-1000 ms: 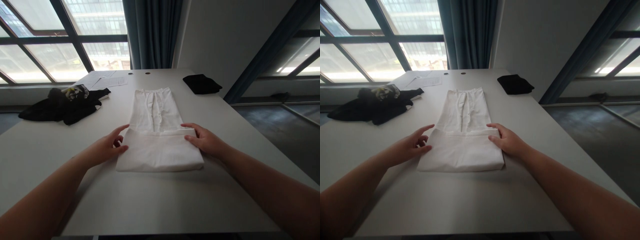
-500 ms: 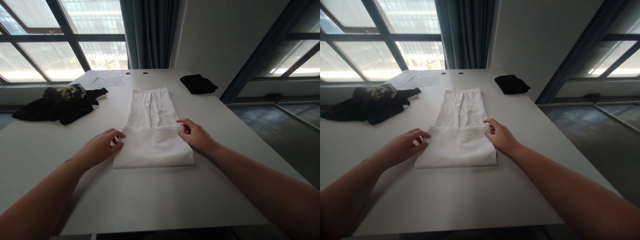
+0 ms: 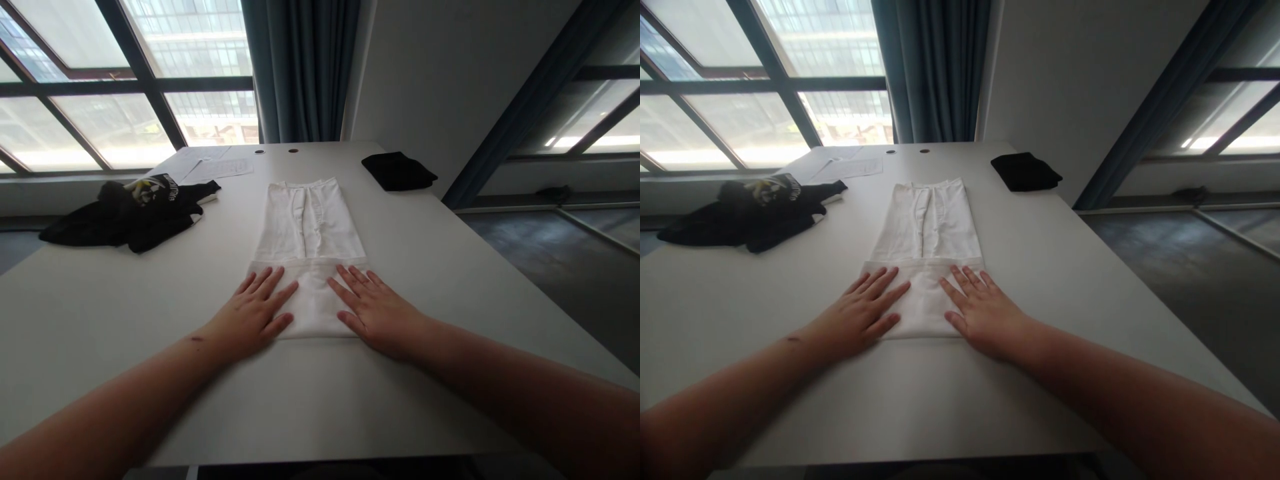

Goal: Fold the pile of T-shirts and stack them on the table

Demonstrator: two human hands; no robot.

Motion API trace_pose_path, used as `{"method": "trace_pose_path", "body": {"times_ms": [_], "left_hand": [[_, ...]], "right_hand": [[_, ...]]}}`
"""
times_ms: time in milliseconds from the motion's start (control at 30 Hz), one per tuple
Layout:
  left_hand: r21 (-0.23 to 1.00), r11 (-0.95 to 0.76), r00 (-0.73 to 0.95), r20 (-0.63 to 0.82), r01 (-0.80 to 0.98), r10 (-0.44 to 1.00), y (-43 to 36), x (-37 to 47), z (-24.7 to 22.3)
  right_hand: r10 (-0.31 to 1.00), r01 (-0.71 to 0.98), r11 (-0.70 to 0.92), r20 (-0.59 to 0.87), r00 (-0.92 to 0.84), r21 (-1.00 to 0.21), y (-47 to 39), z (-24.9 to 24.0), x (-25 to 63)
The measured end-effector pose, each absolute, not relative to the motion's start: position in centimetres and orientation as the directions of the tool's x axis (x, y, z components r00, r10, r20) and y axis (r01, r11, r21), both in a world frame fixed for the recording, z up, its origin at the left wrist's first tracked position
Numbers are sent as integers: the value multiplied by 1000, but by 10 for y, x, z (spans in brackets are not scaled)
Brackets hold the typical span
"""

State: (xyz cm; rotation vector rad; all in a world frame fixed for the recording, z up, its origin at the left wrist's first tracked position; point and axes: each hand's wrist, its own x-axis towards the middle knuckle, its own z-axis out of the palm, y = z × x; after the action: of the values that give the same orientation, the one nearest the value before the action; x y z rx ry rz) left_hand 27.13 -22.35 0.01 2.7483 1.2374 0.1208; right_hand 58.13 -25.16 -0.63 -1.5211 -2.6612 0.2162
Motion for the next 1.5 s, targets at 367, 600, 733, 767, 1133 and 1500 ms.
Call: {"method": "trace_pose_path", "body": {"times_ms": [367, 600, 733, 767, 1133, 1500], "left_hand": [[253, -533, 514, 142, 808, 846, -175, 255, 1], [200, -566, 537, 182, 800, 824, -155, 287, 13], [204, -583, 542, 223, 787, 810, -153, 289, 10], [214, -567, 521, 237, 795, 820, -153, 286, 7], [386, -544, 501, 214, 745, 838, -140, 263, 2], [353, -505, 450, 231, 787, 863, -136, 258, -3]], "right_hand": [[913, 901, 408, 40, -406, -150, -218, -3, 600], [836, 832, 543, 170, -522, -115, -188, 18, 567], [720, 661, 693, 228, -656, -286, -160, 25, 535], [698, 614, 710, 231, -678, -344, -152, 24, 529], [773, 491, 581, 253, -581, -649, -138, 10, 531], [704, 615, 708, 413, -577, -347, -142, 7, 530]]}}
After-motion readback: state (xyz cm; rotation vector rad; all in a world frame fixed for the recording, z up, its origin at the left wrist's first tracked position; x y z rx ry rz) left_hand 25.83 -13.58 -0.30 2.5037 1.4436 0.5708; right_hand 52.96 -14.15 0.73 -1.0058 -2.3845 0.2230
